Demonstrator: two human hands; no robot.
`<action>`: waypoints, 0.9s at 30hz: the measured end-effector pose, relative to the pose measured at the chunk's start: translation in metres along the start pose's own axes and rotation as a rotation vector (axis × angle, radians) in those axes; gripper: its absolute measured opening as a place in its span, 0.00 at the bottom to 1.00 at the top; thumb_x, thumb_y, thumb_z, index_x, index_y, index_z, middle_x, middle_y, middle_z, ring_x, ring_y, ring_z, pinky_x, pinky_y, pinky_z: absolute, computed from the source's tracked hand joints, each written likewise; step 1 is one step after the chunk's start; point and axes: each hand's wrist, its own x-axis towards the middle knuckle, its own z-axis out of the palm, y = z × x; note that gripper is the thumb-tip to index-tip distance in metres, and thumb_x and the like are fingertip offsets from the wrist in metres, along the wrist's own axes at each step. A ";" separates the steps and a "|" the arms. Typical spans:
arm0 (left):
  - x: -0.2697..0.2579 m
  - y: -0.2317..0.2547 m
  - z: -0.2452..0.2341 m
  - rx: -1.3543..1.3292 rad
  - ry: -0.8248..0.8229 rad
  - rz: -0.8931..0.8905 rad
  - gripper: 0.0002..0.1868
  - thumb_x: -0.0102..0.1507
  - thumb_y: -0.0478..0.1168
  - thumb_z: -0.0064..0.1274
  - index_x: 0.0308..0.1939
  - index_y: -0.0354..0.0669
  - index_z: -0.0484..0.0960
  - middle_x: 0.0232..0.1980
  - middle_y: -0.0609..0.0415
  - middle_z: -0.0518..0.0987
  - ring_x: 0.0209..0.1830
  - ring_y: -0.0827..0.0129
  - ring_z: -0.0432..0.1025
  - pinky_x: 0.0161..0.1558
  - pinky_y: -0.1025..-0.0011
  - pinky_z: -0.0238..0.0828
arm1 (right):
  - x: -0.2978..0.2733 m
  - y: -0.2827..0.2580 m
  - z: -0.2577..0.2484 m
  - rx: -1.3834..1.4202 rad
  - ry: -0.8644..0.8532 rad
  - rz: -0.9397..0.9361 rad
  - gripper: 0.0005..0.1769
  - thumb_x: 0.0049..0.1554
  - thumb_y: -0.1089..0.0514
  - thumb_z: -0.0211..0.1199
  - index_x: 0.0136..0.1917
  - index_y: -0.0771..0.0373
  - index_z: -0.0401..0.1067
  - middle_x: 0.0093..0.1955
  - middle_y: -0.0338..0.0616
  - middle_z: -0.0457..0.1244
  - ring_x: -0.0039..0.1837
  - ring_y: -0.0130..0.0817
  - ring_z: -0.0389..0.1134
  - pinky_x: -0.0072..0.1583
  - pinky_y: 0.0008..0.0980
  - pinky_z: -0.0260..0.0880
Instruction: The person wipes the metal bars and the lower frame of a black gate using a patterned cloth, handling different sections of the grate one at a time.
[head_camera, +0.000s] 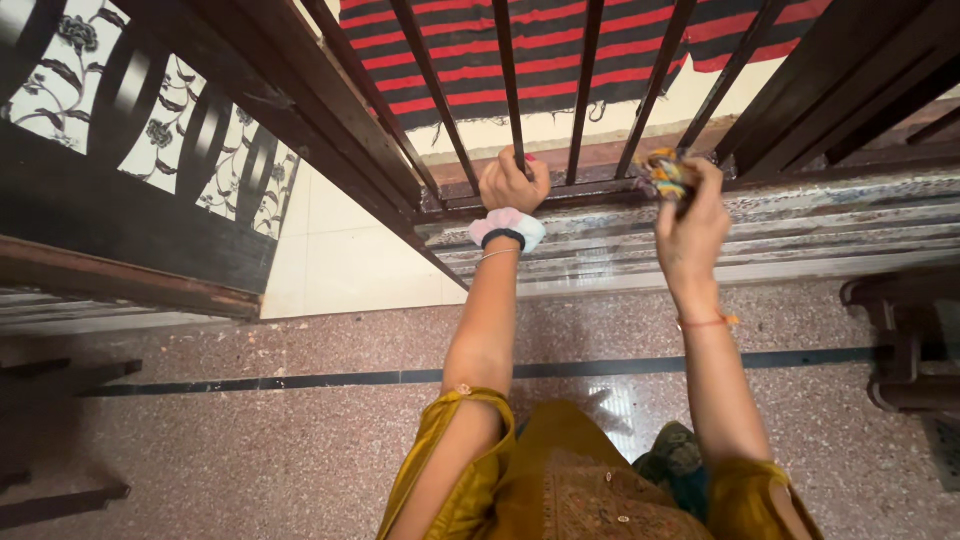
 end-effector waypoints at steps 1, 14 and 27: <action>0.000 0.000 -0.001 0.003 0.005 0.010 0.12 0.59 0.34 0.54 0.44 0.38 0.70 0.22 0.56 0.72 0.22 0.56 0.72 0.33 0.59 0.70 | 0.004 -0.002 0.007 -0.056 -0.004 -0.076 0.25 0.60 0.74 0.56 0.70 0.65 0.67 0.66 0.54 0.66 0.65 0.51 0.73 0.67 0.40 0.72; 0.008 0.001 -0.002 0.050 0.040 0.038 0.15 0.58 0.35 0.54 0.46 0.36 0.71 0.25 0.51 0.74 0.24 0.52 0.72 0.33 0.57 0.69 | 0.045 -0.002 0.052 -0.429 -0.353 0.153 0.13 0.67 0.64 0.54 0.63 0.63 0.73 0.67 0.53 0.66 0.60 0.60 0.69 0.61 0.50 0.69; -0.002 0.000 -0.002 0.028 -0.009 0.020 0.15 0.60 0.34 0.54 0.49 0.36 0.70 0.24 0.53 0.73 0.24 0.56 0.73 0.35 0.60 0.71 | -0.004 -0.037 0.017 -0.012 -0.093 -0.106 0.20 0.56 0.75 0.59 0.61 0.67 0.77 0.61 0.57 0.69 0.64 0.51 0.72 0.66 0.39 0.70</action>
